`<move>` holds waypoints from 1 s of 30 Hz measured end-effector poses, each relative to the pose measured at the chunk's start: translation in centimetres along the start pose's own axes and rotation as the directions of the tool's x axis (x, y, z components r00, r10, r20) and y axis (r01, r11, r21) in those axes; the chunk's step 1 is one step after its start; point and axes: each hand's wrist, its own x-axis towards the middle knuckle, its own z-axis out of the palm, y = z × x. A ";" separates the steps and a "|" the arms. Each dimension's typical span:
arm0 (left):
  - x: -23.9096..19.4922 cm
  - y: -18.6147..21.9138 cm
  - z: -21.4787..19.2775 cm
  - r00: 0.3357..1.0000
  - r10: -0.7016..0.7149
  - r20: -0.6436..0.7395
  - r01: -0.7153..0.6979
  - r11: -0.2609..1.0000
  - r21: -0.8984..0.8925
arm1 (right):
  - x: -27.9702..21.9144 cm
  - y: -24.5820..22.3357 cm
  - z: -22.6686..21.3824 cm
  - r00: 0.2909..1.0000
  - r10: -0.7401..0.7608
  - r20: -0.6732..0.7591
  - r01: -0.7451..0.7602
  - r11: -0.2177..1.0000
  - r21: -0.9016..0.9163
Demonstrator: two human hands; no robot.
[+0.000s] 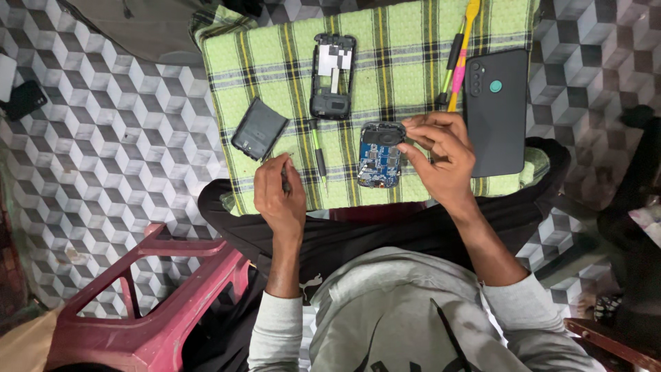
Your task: The person holds a disassembled mobile phone motherboard and uses a small screwdriver to loosen and tighten screws on the board. They rotate the board to access different areas and continue working on the same unit throughout the clip.
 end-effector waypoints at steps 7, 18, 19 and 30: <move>-0.1 0.0 0.1 1.000 0.004 -0.001 -0.004 1.000 0.022 | 0.0 -0.1 -0.1 1.000 0.005 0.002 -0.005 1.000 -0.016; 0.0 0.2 0.0 1.000 0.016 0.002 -0.016 1.000 0.004 | 0.1 -0.2 -0.1 1.000 -0.007 0.013 0.007 0.999 -0.037; 0.0 0.2 0.0 1.000 0.014 0.001 -0.014 1.000 0.003 | 0.2 -0.2 -0.1 1.000 -0.011 0.013 0.011 1.000 -0.025; -0.4 -0.2 0.2 0.999 -0.018 -0.032 0.019 1.000 0.019 | 0.2 0.0 0.0 1.000 -0.005 0.011 0.005 1.000 -0.021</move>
